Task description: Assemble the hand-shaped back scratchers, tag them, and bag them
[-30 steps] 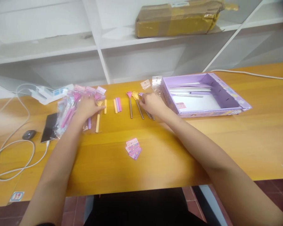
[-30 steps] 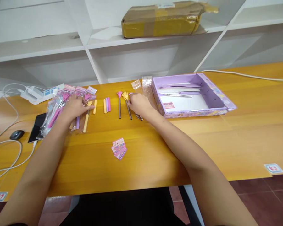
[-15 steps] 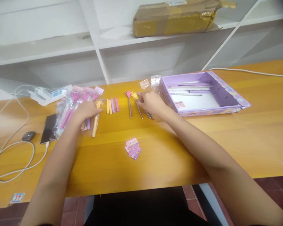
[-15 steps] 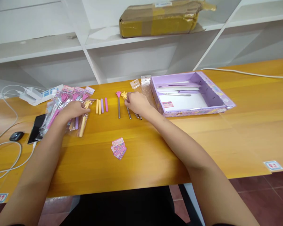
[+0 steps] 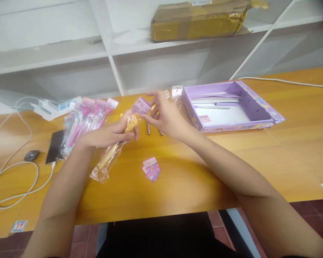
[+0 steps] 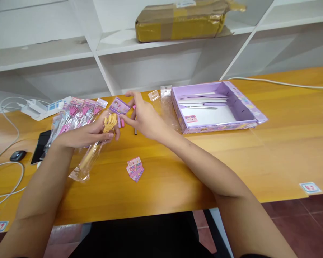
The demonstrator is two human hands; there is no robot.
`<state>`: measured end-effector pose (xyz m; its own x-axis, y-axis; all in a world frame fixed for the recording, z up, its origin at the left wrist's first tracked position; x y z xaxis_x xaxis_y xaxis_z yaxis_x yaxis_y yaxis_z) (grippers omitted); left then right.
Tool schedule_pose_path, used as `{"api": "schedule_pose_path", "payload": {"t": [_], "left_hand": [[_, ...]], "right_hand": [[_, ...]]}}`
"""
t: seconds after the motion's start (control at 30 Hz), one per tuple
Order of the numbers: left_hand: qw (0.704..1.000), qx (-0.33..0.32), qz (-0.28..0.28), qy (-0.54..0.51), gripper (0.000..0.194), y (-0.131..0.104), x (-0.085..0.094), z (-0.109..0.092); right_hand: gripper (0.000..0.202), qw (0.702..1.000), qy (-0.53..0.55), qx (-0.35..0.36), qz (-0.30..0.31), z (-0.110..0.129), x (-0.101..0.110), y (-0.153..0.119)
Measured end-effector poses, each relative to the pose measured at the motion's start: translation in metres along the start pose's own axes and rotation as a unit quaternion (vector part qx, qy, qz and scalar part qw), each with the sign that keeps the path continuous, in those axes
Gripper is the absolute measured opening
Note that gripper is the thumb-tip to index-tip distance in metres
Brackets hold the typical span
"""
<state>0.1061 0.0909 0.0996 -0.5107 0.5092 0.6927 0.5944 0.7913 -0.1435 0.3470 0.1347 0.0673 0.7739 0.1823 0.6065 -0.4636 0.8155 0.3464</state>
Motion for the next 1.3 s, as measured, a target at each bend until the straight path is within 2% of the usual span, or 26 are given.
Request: {"api": "schedule_pose_path", "payload": {"t": [0.1,0.27,0.37,0.53,0.63,0.7,0.77,0.8,0.83,0.87,0.9,0.93,1.0,1.07,1.13,1.17,1.23,1.3], "left_hand": [[0.994,-0.009,0.067,-0.086,0.059,-0.002,-0.002,-0.001],[0.987,-0.030,0.087,-0.130,0.069,-0.004,-0.001,0.002],[0.986,-0.030,0.089,-0.136,0.072,-0.005,-0.001,0.002],[0.987,-0.039,0.081,-0.133,0.074,-0.003,-0.001,0.001],[0.988,-0.036,0.086,-0.120,0.067,-0.004,0.002,0.000],[0.989,-0.021,0.102,-0.104,0.054,-0.007,0.007,0.000],[0.991,0.003,0.108,-0.078,0.042,-0.013,0.014,0.002],[0.993,0.018,0.101,-0.064,0.039,-0.016,0.019,0.004],[0.994,0.034,0.085,-0.053,0.038,-0.019,0.023,0.006],[0.996,0.047,0.064,-0.045,0.039,-0.022,0.027,0.009],[0.997,0.057,0.043,-0.041,0.040,-0.024,0.030,0.010],[0.997,0.064,0.023,-0.040,0.041,-0.025,0.032,0.012],[0.997,0.066,0.005,-0.045,0.040,-0.025,0.032,0.012],[0.996,0.059,0.017,-0.060,0.035,-0.021,0.027,0.009],[0.995,0.053,0.039,-0.079,0.031,-0.016,0.020,0.005],[0.994,0.053,0.051,-0.084,0.029,-0.014,0.017,0.003],[0.992,0.053,0.079,-0.079,0.030,-0.008,0.010,-0.001],[0.991,0.045,0.110,-0.067,0.038,-0.003,0.004,-0.002]], "right_hand": [[0.056,0.998,0.019,0.029,-0.052,0.002,0.000,-0.002],[0.041,0.990,0.010,0.066,-0.128,-0.002,0.009,-0.002],[0.029,0.990,-0.007,0.086,-0.109,0.001,0.020,-0.001],[0.020,0.997,0.017,0.057,-0.047,0.011,0.029,-0.002],[0.017,0.994,0.068,0.083,-0.014,0.009,0.028,0.001],[0.023,0.992,0.088,0.082,-0.036,0.002,0.032,0.006],[0.028,0.991,0.095,0.050,-0.077,-0.007,0.041,0.010],[0.030,0.992,0.098,0.031,-0.077,-0.011,0.046,0.011],[0.031,0.994,0.101,0.014,-0.050,-0.014,0.050,0.011],[0.031,0.995,0.101,0.001,0.009,-0.016,0.052,0.011],[0.030,0.991,0.094,-0.010,0.093,-0.017,0.051,0.010],[0.028,0.979,0.080,-0.018,0.189,-0.016,0.048,0.007],[0.022,0.933,0.038,-0.028,0.356,-0.013,0.036,0.001],[0.019,0.892,-0.003,-0.034,0.451,-0.009,0.020,-0.003],[0.022,0.882,-0.016,-0.032,0.469,-0.007,0.008,-0.006],[0.033,0.888,-0.001,-0.024,0.459,-0.006,0.004,-0.006],[0.052,0.915,0.080,0.007,0.395,-0.004,-0.001,-0.006],[0.051,0.935,0.190,0.034,0.299,0.000,-0.003,-0.006]]}}
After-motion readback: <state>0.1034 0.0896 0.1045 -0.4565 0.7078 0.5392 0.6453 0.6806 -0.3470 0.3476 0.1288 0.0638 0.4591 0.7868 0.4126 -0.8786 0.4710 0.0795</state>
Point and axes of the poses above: each hand's wrist, its own y-axis towards the middle knuckle, its own x-axis out of the back of the hand, z = x × y, the point moved 1 cm from there along y, towards the middle knuckle, and after that the axes turned 2 degrees about y, right-handed, at the moved point
